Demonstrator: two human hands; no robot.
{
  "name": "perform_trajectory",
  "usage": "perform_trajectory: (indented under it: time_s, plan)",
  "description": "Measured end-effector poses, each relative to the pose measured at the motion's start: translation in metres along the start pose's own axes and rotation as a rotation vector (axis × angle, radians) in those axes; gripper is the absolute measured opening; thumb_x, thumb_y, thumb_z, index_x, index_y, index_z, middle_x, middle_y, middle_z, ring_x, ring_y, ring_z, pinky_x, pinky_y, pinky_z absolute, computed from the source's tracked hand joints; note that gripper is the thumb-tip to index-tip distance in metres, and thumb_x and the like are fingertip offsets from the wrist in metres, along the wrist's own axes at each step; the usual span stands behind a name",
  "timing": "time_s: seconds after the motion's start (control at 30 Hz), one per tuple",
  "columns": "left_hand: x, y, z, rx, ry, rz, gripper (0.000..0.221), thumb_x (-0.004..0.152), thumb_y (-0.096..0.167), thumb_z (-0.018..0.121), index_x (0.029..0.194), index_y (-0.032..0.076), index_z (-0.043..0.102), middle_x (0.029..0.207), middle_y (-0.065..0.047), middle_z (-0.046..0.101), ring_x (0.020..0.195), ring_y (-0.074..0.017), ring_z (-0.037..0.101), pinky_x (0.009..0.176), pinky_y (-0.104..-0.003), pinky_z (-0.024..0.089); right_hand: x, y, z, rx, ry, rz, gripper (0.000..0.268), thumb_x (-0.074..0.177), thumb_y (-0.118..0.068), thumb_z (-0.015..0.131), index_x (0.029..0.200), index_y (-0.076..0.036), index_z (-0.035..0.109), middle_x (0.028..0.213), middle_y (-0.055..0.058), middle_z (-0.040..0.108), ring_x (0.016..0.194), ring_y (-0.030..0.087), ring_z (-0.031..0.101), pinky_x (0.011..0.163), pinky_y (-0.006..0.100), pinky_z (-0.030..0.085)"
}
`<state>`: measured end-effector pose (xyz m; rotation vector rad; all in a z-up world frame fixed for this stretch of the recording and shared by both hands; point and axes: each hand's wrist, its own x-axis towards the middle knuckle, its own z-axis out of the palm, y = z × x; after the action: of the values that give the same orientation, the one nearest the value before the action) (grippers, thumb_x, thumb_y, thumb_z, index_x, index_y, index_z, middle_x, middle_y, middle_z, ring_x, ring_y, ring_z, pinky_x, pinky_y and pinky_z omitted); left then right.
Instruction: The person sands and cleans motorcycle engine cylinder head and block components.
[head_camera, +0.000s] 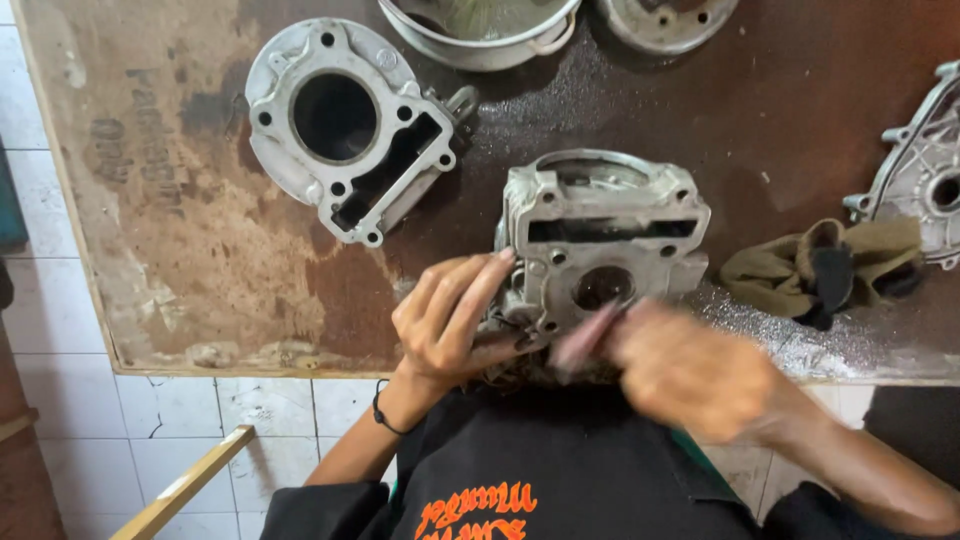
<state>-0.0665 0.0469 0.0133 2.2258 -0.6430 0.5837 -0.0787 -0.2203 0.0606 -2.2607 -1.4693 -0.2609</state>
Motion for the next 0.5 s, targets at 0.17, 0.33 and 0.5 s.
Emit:
perform_trajectory:
  time_s: [0.17, 0.33, 0.5]
  plan:
    - [0.004, -0.003, 0.0, 0.051, 0.02, 0.048, 0.06, 0.095, 0.052, 0.066, 0.121, -0.002, 0.071, 0.106, -0.011, 0.073, 0.093, -0.0272, 0.072, 0.08, -0.036, 0.062, -0.042, -0.004, 0.019, -0.481, 0.08, 0.086, 0.019, 0.098, -0.021, 0.071, 0.083, -0.009, 0.068, 0.081, 0.002, 0.065, 0.074, 0.014, 0.062, 0.068, 0.033, 0.057]
    - [0.017, -0.007, -0.009, 0.052, -0.045, 0.101, 0.06, 0.097, 0.051, 0.064, 0.119, -0.005, 0.071, 0.101, -0.012, 0.07, 0.092, -0.0286, 0.072, 0.077, -0.037, 0.061, -0.03, 0.004, -0.01, -0.42, 0.06, 0.14, 0.022, 0.099, -0.018, 0.074, 0.083, -0.01, 0.063, 0.077, 0.003, 0.064, 0.07, 0.016, 0.063, 0.067, 0.033, 0.059]
    - [0.024, -0.01, -0.01, 0.101, -0.072, 0.143, 0.066, 0.094, 0.057, 0.065, 0.118, -0.005, 0.07, 0.099, -0.01, 0.069, 0.09, -0.0261, 0.072, 0.076, -0.035, 0.06, -0.041, -0.011, 0.006, -0.007, 0.046, 0.078, 0.009, 0.092, -0.014, 0.07, 0.086, -0.013, 0.064, 0.087, 0.008, 0.074, 0.085, 0.023, 0.076, 0.082, 0.04, 0.065]
